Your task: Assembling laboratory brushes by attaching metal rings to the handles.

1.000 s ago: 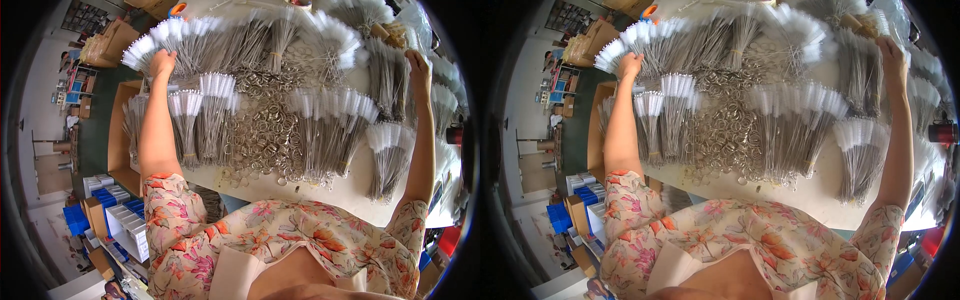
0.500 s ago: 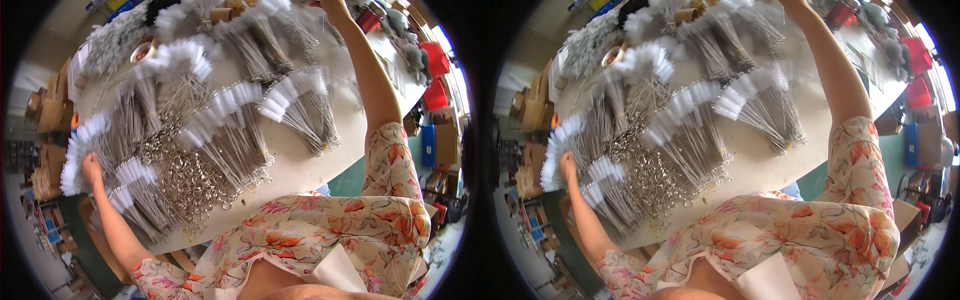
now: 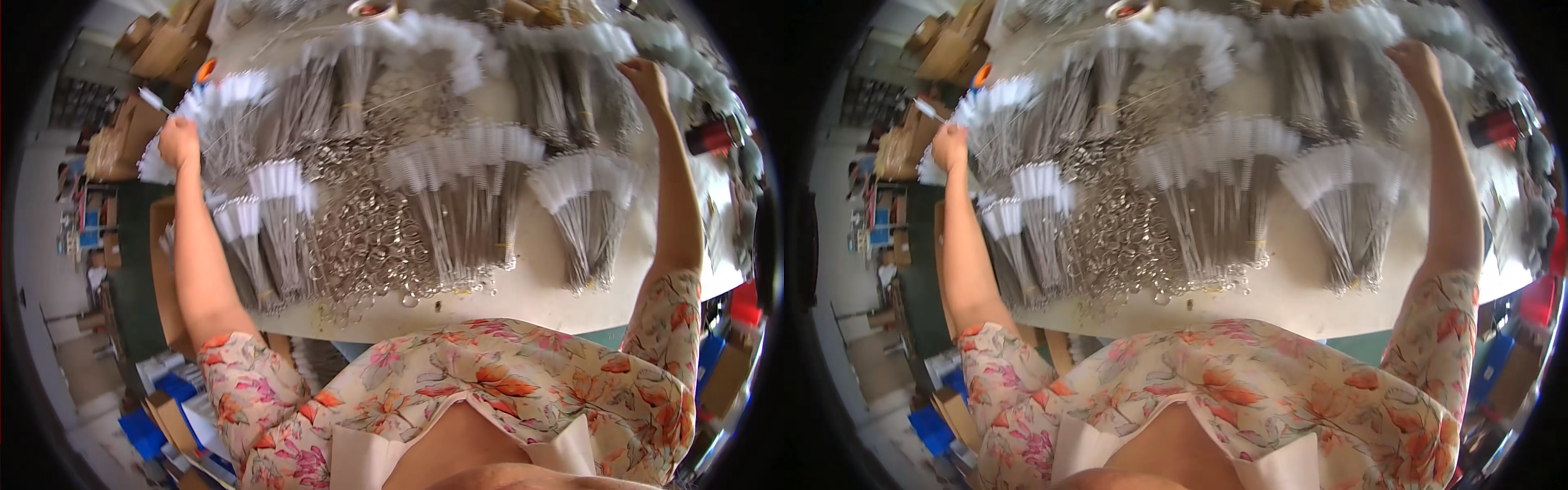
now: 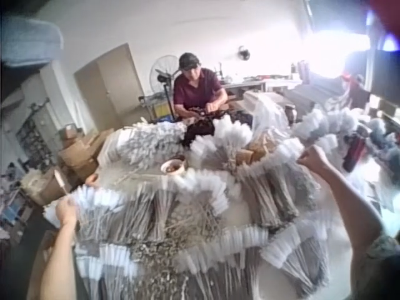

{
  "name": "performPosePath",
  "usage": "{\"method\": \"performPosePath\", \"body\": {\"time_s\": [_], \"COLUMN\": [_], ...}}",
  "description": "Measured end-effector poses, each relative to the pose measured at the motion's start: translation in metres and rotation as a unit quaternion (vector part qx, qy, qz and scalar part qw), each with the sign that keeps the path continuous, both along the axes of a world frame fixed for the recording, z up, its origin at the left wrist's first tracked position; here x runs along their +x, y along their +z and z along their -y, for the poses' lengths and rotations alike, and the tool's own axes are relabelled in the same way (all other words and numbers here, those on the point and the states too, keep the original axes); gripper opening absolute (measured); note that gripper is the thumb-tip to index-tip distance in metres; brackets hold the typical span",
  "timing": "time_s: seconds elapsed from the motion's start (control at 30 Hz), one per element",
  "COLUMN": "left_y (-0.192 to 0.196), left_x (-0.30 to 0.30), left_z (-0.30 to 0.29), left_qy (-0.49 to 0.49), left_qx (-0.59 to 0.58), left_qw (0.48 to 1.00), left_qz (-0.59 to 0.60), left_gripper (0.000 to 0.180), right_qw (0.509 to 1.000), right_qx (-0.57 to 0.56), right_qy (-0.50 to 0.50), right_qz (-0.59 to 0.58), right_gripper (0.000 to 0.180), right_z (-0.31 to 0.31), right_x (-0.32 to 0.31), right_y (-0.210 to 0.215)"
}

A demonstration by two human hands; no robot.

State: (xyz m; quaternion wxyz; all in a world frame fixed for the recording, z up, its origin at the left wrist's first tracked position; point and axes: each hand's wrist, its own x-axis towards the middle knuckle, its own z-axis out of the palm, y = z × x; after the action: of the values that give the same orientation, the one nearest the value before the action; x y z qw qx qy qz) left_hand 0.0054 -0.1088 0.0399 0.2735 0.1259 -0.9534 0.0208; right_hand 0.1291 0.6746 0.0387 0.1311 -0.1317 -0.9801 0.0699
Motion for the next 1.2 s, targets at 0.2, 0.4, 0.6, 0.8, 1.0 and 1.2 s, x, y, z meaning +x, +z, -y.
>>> {"method": "performPosePath", "body": {"time_s": [0.2,0.4,0.6,0.8,1.0,1.2], "left_y": [0.012,-0.05,-0.025,0.037,0.041,0.02], "left_x": [0.034,0.029,0.052,0.125,0.227,0.277], "left_z": [-0.113,-0.171,-0.166,-0.192,-0.255,-0.267], "left_qy": [-0.262,-0.251,-0.223,-0.322,-0.409,-0.522], "left_qx": [0.428,0.294,0.534,0.748,0.7,0.492], "left_qw": [0.859,0.885,0.8,0.539,0.573,0.693], "left_qz": [0.096,0.259,0.158,0.214,0.119,-0.071], "left_gripper": [0.021,0.024,0.017,0.025,0.02,0.004], "right_qw": [0.996,0.943,0.741,0.509,0.537,0.569], "right_qx": [-0.077,-0.068,-0.627,-0.822,-0.796,-0.75], "right_qy": [-0.028,-0.02,0.164,0.253,0.262,0.326], "right_qz": [-0.041,-0.326,-0.174,-0.029,-0.1,-0.084], "right_gripper": [0.04,0.038,0.019,0.023,0.029,0.031], "right_z": [-0.019,0.076,0.22,0.307,0.363,0.386], "right_x": [-0.005,0.024,0.061,0.088,0.112,0.176], "right_y": [0.005,0.083,0.08,0.054,0.039,0.039]}}
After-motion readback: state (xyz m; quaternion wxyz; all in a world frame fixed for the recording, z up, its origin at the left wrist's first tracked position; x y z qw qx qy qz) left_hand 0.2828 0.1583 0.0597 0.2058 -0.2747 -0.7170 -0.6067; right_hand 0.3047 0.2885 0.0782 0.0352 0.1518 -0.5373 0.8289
